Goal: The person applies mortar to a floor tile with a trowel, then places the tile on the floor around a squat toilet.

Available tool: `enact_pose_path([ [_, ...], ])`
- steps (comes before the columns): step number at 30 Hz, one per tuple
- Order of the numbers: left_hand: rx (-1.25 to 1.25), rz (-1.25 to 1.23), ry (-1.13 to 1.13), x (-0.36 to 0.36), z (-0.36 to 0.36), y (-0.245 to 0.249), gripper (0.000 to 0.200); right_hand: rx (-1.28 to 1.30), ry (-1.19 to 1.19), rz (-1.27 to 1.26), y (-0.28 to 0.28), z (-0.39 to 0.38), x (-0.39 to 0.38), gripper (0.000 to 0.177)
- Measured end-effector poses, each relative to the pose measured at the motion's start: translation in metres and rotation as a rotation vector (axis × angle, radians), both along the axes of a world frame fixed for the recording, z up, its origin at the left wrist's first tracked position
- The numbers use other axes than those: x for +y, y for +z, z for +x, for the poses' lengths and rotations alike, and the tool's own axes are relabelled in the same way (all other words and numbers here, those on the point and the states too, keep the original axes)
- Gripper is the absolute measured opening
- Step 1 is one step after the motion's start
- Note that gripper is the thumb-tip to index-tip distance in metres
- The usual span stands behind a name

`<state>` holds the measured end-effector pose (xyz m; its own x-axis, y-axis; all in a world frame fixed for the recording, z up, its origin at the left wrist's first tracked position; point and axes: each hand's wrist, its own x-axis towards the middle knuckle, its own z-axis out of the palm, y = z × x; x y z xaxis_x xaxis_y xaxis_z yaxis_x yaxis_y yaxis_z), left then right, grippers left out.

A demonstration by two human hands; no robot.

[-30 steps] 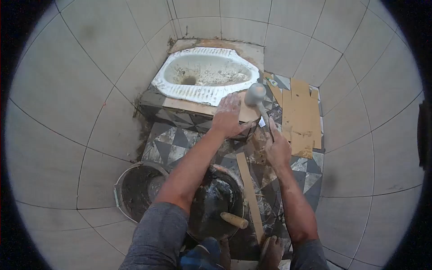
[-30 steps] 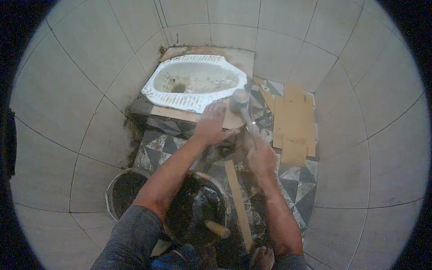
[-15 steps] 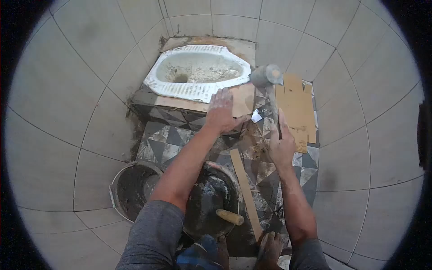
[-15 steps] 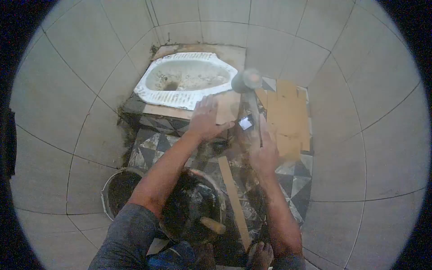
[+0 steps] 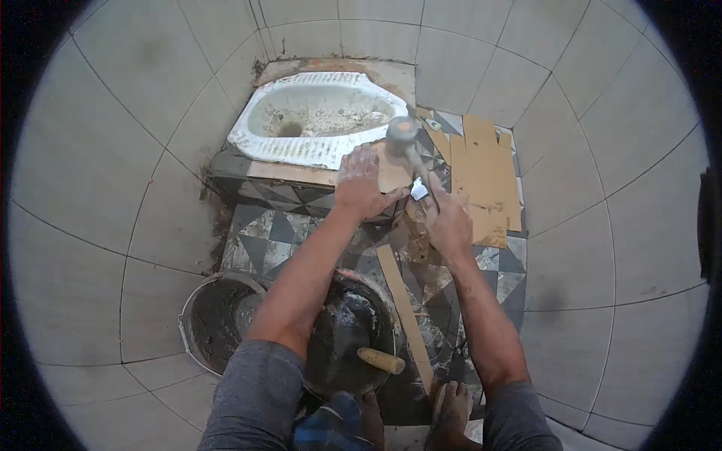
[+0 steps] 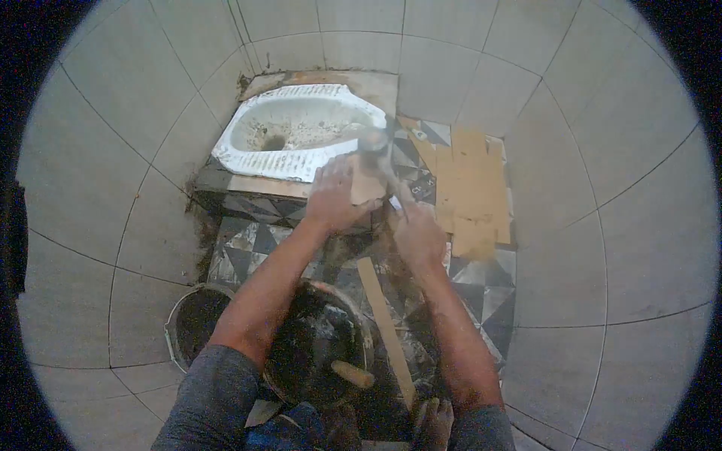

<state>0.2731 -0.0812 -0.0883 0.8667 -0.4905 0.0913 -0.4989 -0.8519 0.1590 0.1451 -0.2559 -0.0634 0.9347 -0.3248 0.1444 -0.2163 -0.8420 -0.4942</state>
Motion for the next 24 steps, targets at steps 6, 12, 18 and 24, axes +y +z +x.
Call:
enact_pose_path([
  [6, -0.011, -0.029, -0.02, 0.001, -0.003, 0.004, 0.118, 0.032, -0.014, -0.031, 0.002, -0.002, 0.004, 0.057],
  [12, 0.022, 0.051, -0.045, -0.002, -0.002, 0.003, 0.117, 0.117, -0.035, 0.057, 0.015, -0.008, 0.009, 0.052],
  [18, -0.039, 0.043, -0.03, -0.004, 0.002, 0.0, 0.118, 0.086, -0.016, 0.082, 0.015, -0.019, 0.008, 0.05],
  [24, 0.019, 0.01, -0.135, 0.011, 0.012, 0.002, 0.109, -0.038, -0.016, 0.126, 0.013, -0.017, -0.002, 0.051],
])
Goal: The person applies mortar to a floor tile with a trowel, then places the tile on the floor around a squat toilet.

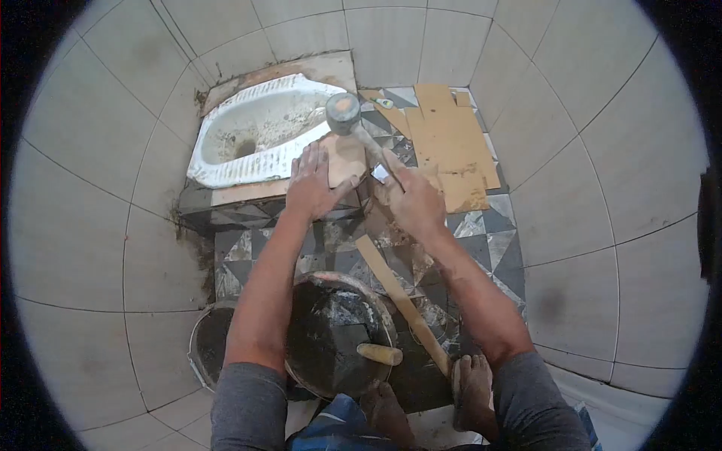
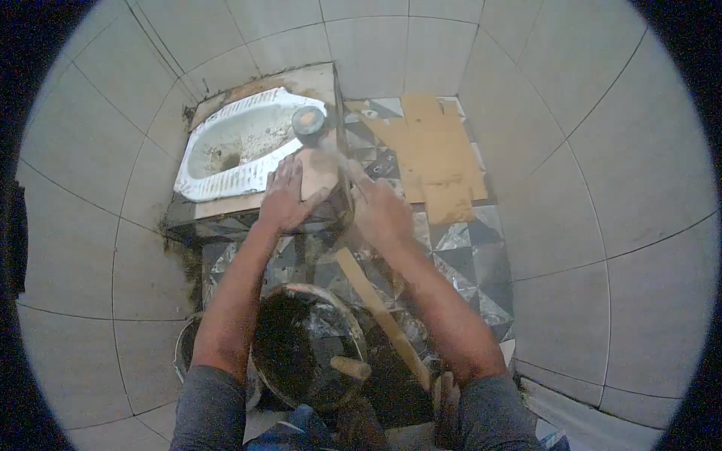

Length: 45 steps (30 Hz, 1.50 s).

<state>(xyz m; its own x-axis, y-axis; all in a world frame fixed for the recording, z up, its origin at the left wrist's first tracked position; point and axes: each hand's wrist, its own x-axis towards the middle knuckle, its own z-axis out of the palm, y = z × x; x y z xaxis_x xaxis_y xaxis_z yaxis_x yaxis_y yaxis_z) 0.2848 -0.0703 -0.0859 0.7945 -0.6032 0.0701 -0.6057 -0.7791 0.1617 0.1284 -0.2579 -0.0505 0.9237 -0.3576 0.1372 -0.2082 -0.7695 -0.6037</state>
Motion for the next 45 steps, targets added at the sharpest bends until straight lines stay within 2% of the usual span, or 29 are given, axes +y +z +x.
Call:
enact_pose_path([
  [1, -0.006, 0.036, -0.039, 0.006, 0.007, -0.003, 0.095, -0.036, 0.015, -0.023, -0.002, 0.0, -0.003, 0.052],
  [3, 0.029, 0.018, -0.059, 0.014, 0.015, -0.005, 0.088, -0.071, 0.034, -0.049, 0.0, 0.001, -0.008, 0.053],
  [5, 0.071, -0.003, -0.079, 0.014, 0.016, -0.009, 0.081, 0.15, 0.062, -0.192, 0.005, -0.002, -0.012, 0.054],
  [7, 0.021, 0.041, -0.029, 0.011, 0.012, -0.012, 0.074, 0.175, 0.037, -0.173, 0.01, -0.003, -0.009, 0.055],
  [9, 0.012, 0.044, -0.015, 0.011, 0.01, -0.011, 0.074, 0.197, 0.014, -0.154, 0.007, -0.004, -0.008, 0.057],
  [12, 0.0, 0.045, -0.009, 0.009, 0.009, -0.007, 0.073, 0.097, 0.035, -0.234, -0.003, -0.004, -0.012, 0.058],
  [21, -0.023, 0.044, 0.015, 0.008, 0.011, -0.014, 0.071, 0.136, 0.05, -0.188, -0.01, -0.024, -0.009, 0.055],
  [24, -0.012, 0.078, 0.021, 0.01, 0.009, -0.013, 0.072, 0.043, 0.031, -0.151, -0.007, -0.025, -0.009, 0.054],
  [27, -0.035, 0.048, 0.017, 0.007, 0.008, -0.02, 0.072, 0.184, 0.018, -0.211, -0.003, -0.03, -0.012, 0.052],
  [30, -0.073, 0.046, 0.023, 0.008, 0.008, -0.013, 0.071, 0.113, 0.042, -0.179, -0.003, -0.029, -0.018, 0.05],
  [32, 0.045, 0.062, 0.059, 0.006, -0.002, 0.01, 0.067, -0.018, 0.026, -0.068, -0.009, -0.033, -0.017, 0.049],
  [36, -0.011, 0.035, 0.108, 0.004, -0.001, -0.008, 0.065, -0.227, 0.066, -0.069, 0.002, -0.034, -0.006, 0.055],
  [39, -0.035, 0.007, 0.1, 0.002, 0.0, -0.012, 0.064, -0.114, 0.028, -0.14, 0.002, -0.033, -0.006, 0.05],
  [41, -0.023, 0.008, 0.101, 0.003, -0.001, -0.013, 0.064, 0.078, 0.021, -0.174, 0.004, -0.032, -0.002, 0.05],
  [45, -0.072, -0.003, 0.085, 0.003, -0.001, -0.016, 0.063, 0.155, 0.002, -0.168, 0.012, -0.027, -0.003, 0.051],
])
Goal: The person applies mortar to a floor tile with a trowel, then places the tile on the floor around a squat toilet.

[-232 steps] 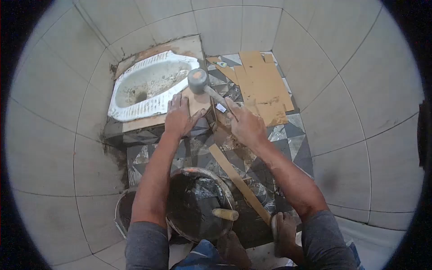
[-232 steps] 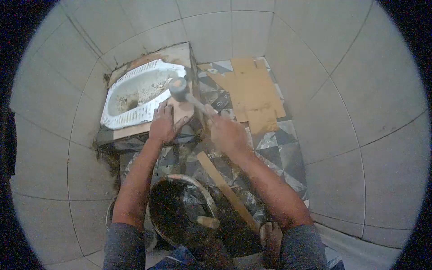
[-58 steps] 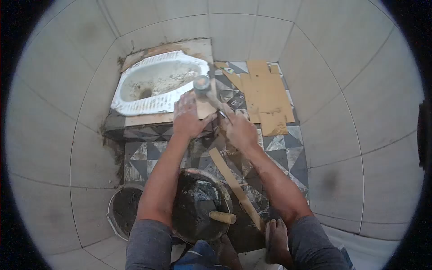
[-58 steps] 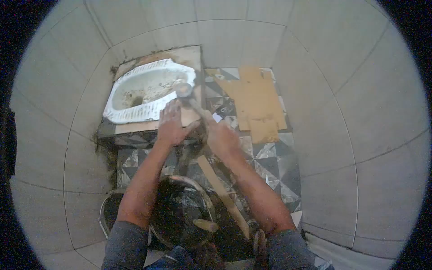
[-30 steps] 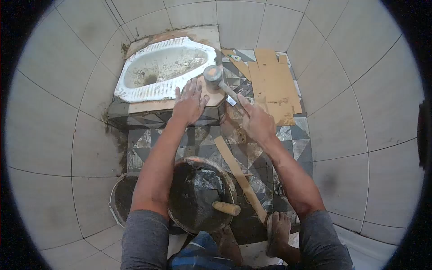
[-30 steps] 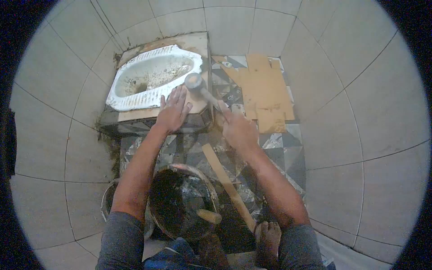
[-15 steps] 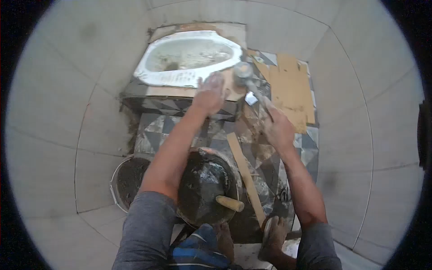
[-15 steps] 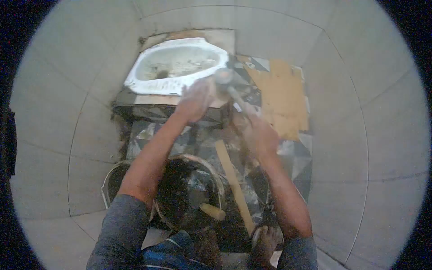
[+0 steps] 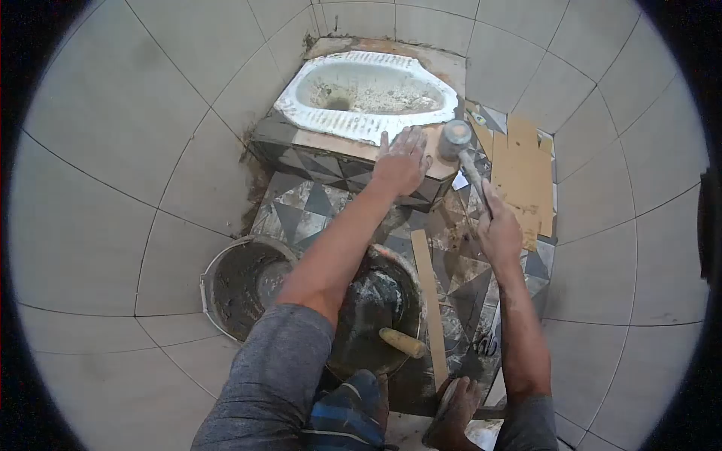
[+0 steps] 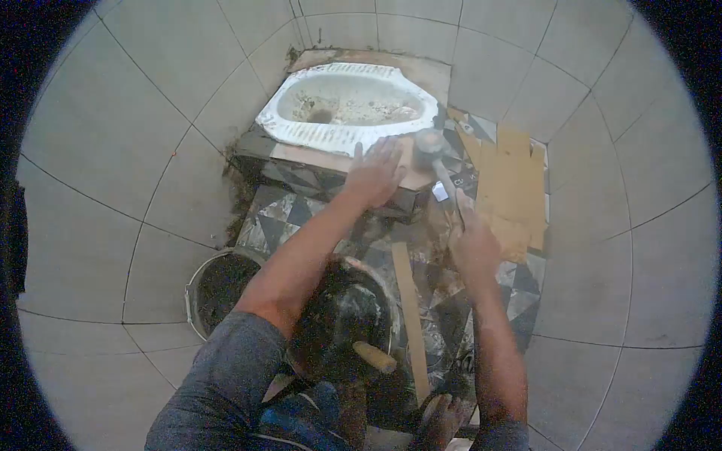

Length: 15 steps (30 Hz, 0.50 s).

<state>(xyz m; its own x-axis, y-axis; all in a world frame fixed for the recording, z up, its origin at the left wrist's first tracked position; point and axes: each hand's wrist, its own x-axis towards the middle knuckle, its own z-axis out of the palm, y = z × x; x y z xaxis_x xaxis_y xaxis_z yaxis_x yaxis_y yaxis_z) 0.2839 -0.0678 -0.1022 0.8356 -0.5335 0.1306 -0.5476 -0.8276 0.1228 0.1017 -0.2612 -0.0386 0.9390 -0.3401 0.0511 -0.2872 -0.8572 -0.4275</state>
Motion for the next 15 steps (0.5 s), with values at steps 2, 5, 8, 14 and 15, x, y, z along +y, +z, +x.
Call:
enact_pose_path([
  [2, -0.045, -0.01, -0.006, 0.001, 0.003, -0.005, 0.063, -0.103, 0.049, 0.047, -0.003, 0.0, -0.004, 0.05],
  [5, 0.031, -0.018, 0.008, 0.003, 0.001, 0.005, 0.066, -0.45, 0.056, 0.191, -0.01, -0.011, -0.002, 0.046],
  [8, 0.083, -0.019, -0.096, 0.015, 0.016, 0.01, 0.067, -0.72, -0.054, 0.425, 0.0, -0.016, 0.01, 0.042],
  [14, 0.149, -0.028, -0.231, 0.035, 0.028, 0.018, 0.061, -0.483, 0.004, 0.49, 0.06, 0.001, -0.011, 0.034],
  [15, 0.159, -0.05, -0.231, 0.035, 0.027, 0.018, 0.061, -0.482, -0.002, 0.485, 0.064, 0.007, -0.012, 0.034],
])
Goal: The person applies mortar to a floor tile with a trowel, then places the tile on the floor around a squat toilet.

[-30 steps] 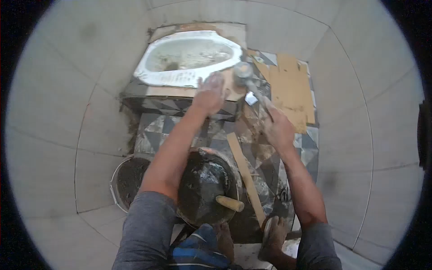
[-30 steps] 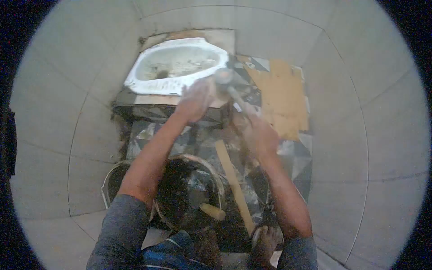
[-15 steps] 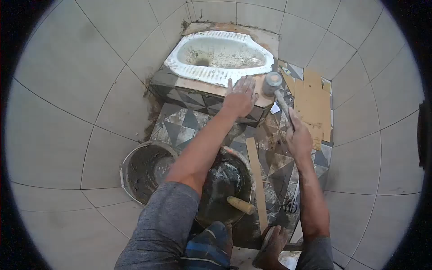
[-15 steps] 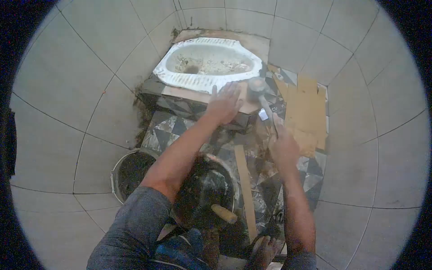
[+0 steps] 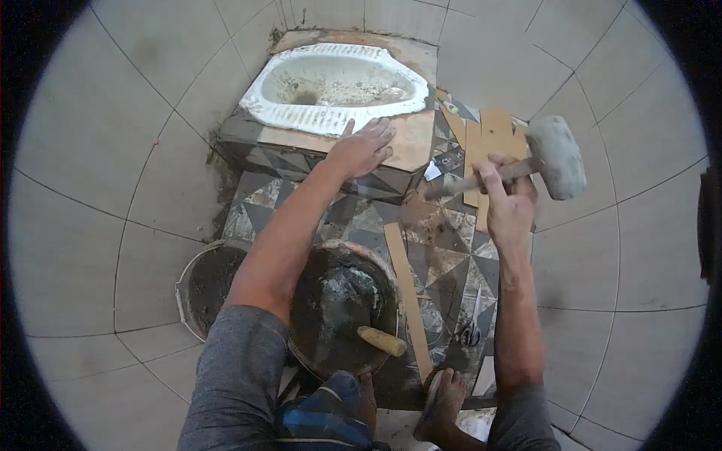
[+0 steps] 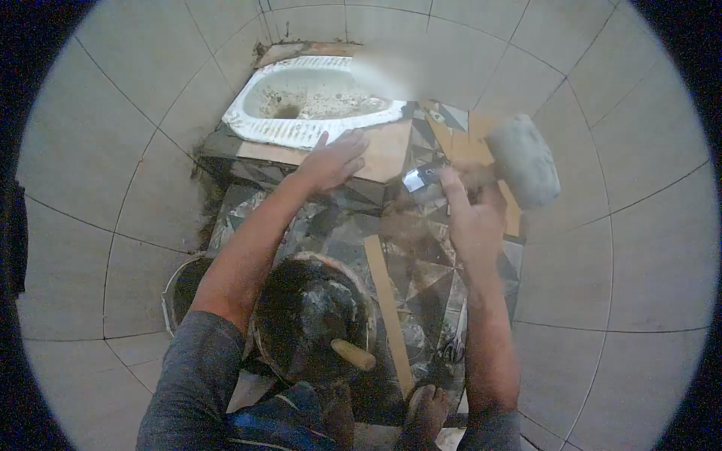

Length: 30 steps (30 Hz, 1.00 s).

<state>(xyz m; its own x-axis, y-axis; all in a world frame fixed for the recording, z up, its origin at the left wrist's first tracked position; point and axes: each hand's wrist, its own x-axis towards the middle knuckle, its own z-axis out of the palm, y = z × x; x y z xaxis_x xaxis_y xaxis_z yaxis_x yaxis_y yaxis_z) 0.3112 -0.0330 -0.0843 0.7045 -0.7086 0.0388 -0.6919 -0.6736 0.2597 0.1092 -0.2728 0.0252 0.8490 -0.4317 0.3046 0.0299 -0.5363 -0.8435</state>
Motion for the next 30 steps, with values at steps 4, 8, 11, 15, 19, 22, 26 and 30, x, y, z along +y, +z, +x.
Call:
enact_pose_path([
  [4, -0.075, 0.0, 0.006, -0.001, 0.001, -0.009, 0.06, -0.108, 0.07, 0.172, 0.031, 0.026, 0.006, 0.034],
  [8, -0.06, -0.009, 0.017, 0.001, -0.001, -0.006, 0.059, -0.173, 0.055, 0.137, 0.046, 0.067, 0.017, 0.03],
  [11, -0.062, -0.022, 0.02, -0.001, -0.001, -0.01, 0.059, -0.306, 0.094, 0.041, 0.048, 0.094, 0.024, 0.036],
  [15, -0.066, -0.032, 0.029, -0.001, -0.003, -0.01, 0.059, -0.037, 0.074, -0.3, 0.014, 0.121, 0.029, 0.054],
  [19, -0.031, -0.019, 0.054, 0.0, -0.003, -0.005, 0.058, -0.063, 0.116, -0.202, 0.026, 0.113, 0.041, 0.048],
  [22, -0.069, 0.016, 0.038, -0.002, -0.005, -0.012, 0.058, -0.05, 0.094, -0.17, 0.026, 0.116, 0.047, 0.041],
  [26, -0.067, -0.031, 0.06, -0.005, -0.009, -0.009, 0.058, 0.057, 0.073, -0.326, 0.011, 0.124, 0.043, 0.037],
  [30, -0.09, -0.018, 0.064, -0.002, -0.006, -0.012, 0.059, -0.056, 0.137, -0.154, 0.013, 0.115, 0.048, 0.039],
])
